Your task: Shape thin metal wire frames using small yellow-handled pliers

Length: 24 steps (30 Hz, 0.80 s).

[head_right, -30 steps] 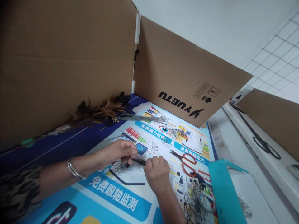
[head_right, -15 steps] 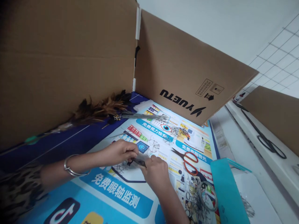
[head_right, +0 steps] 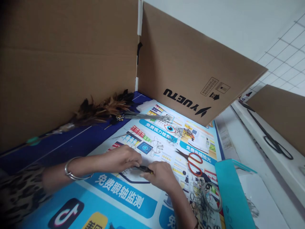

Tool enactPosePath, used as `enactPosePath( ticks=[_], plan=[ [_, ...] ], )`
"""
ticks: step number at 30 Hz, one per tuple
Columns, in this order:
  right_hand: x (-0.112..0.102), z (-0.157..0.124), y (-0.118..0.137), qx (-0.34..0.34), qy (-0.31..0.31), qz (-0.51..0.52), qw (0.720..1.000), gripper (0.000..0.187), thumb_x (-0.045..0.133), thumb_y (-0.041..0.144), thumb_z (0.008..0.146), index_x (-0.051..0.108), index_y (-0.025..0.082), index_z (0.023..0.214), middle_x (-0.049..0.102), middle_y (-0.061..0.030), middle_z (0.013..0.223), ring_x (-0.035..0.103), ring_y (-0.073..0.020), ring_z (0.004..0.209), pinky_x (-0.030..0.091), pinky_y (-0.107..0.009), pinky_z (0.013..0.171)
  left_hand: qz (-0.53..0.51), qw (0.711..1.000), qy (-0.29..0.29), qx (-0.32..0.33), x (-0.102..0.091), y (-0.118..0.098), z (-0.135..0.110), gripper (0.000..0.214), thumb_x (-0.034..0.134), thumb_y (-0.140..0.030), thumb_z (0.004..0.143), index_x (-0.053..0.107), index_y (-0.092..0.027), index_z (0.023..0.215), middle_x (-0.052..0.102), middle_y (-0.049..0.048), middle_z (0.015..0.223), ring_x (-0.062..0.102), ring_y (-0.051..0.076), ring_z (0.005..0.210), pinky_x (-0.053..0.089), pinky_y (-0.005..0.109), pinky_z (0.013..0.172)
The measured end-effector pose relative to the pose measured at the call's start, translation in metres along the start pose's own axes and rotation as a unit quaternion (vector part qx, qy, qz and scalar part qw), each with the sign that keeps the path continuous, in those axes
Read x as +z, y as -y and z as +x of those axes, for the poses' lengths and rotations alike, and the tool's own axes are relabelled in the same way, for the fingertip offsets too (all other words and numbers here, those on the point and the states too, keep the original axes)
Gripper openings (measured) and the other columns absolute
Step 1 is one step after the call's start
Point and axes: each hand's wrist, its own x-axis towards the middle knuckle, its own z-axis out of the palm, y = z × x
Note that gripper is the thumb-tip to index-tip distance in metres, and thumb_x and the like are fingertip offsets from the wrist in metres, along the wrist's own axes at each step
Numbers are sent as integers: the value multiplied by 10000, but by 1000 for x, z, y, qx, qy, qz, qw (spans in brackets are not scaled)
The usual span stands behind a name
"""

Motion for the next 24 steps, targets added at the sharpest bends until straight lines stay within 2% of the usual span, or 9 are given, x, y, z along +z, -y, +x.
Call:
enactPosePath(
  ticks=[5,8,13,16,20,24],
  plan=[
    [1,0,-4,1,11,9,1000,354,512,504,796,586,196,638,558,49,591,471,-75,534,204,-208,493,-30,999,-23,9,0,-2,0,161,518,-187,780,668,-242,771,670,-7,671,592,160,620,350,204,576],
    [4,1,-3,-3,1,-3,1000,337,502,496,806,591,205,661,571,46,630,479,-78,557,212,-209,499,-16,1000,-14,-9,1,-1,1,170,499,-177,781,660,-228,764,666,-8,667,584,150,613,345,199,575],
    [15,5,0,42,-71,-71,994,328,472,498,820,564,208,698,567,24,699,506,-100,634,244,-213,530,37,993,-8,-109,-3,2,5,198,441,-190,793,628,-201,730,647,-15,618,567,133,592,332,189,551],
    [22,7,-2,70,-119,-93,986,320,463,489,827,545,202,713,555,3,724,505,-120,682,265,-219,556,52,988,-17,-142,-8,7,6,181,437,-193,777,617,-198,753,652,-10,643,575,138,617,338,196,557],
    [26,6,-7,75,-215,-126,966,292,463,438,836,544,183,720,526,-31,738,472,-146,719,296,-247,625,-54,981,-24,-183,-8,16,7,199,406,-259,807,575,-181,736,642,-6,619,592,130,584,385,198,556],
    [26,5,-6,24,-273,-186,943,217,484,350,824,541,190,688,474,-30,679,421,-167,704,286,-295,653,-219,946,-10,-240,-1,23,9,237,387,-367,819,503,-169,759,647,13,670,612,131,527,405,190,469]
  ],
)
